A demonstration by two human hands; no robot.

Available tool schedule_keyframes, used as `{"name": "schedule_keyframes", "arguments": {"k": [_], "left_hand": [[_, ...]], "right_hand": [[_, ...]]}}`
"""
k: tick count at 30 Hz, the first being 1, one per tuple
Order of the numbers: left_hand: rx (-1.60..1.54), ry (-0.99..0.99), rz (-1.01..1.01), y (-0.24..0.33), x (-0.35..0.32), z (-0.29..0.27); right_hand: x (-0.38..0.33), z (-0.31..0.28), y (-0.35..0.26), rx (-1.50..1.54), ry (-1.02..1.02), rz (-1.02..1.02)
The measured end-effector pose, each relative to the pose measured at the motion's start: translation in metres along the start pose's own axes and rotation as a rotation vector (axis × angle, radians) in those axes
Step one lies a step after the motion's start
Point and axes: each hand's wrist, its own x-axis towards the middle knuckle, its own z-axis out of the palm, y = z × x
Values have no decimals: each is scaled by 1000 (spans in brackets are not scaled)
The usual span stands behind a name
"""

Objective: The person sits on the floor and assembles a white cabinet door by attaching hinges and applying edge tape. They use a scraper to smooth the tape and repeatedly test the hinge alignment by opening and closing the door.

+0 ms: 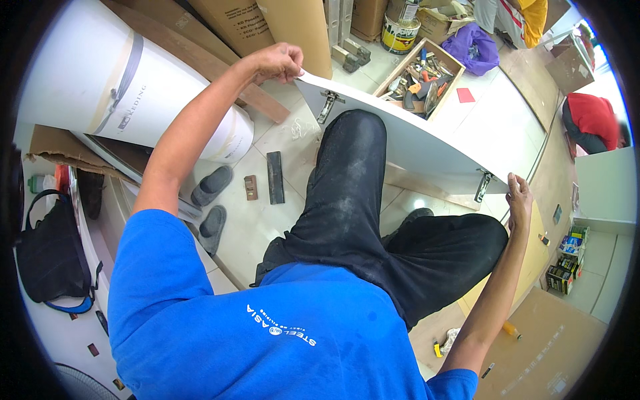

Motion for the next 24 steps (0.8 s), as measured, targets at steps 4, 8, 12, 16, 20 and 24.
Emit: {"name": "schedule_keyframes", "arguments": {"k": [4, 8, 12, 16, 20, 24], "left_hand": [[-212, 65, 23, 0, 4, -10], [-424, 237, -1, -8, -2, -24], [94, 195, 9, -23, -14, -11], [470, 246, 138, -29, -17, 17], [623, 391, 248, -21, -16, 28], [-42, 265, -121, -11, -14, 29]], "right_hand": [[1, 0, -1, 0, 10, 17], [0, 0, -1, -10, 4, -19], [2, -1, 1, -16, -9, -19], [0, 0, 0, -10, 19, 7], [-6, 2, -2, -20, 26, -28], [-8, 4, -6, -41, 30, -23]]}}
